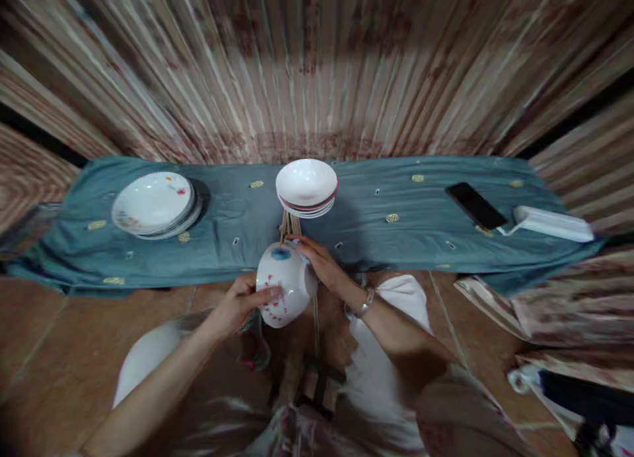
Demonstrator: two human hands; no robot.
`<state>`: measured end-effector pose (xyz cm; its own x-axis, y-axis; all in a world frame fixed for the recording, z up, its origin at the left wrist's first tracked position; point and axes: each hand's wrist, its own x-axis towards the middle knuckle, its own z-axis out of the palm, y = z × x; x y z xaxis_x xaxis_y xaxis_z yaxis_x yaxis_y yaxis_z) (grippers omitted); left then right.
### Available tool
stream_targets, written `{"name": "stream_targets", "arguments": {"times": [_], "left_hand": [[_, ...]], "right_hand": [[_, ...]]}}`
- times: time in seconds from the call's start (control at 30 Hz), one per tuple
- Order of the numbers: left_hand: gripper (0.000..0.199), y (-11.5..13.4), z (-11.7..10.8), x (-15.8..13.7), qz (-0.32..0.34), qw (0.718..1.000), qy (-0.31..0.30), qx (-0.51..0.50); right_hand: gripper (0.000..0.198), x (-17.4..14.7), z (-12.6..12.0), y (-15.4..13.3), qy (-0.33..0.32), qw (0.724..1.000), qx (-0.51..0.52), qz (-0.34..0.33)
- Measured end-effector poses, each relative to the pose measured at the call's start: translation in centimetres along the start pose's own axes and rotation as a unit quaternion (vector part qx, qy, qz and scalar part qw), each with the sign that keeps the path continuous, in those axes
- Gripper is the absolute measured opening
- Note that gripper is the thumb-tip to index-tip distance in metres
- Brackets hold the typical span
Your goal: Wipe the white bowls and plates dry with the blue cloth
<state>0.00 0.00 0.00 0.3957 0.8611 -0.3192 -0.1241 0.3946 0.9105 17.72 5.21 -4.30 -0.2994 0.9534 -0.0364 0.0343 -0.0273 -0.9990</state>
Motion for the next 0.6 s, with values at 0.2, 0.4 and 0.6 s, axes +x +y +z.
{"name": "stream_targets", "arguments": {"times": [0.2, 0.4, 0.6], "left_hand": [[0.039, 0.0, 0.1, -0.2, -0.004, 1.0, -0.005, 0.026], [0.038, -0.8, -0.1, 0.1, -0.001, 0.999, -0.003, 0.05], [0.038, -1.3, 0.2, -0.2, -0.005, 0.998, -0.03, 0.062]], "right_hand": [[0.041, -1.3, -0.1, -1.2, -0.052, 0.983, -0.116, -0.134], [0.044, -2.5, 0.4, -2.3, -0.093, 0.929, -0.247, -0.26], [0.042, -1.5, -0.2, -2.0, -0.078, 0.958, -0.194, -0.195]]}}
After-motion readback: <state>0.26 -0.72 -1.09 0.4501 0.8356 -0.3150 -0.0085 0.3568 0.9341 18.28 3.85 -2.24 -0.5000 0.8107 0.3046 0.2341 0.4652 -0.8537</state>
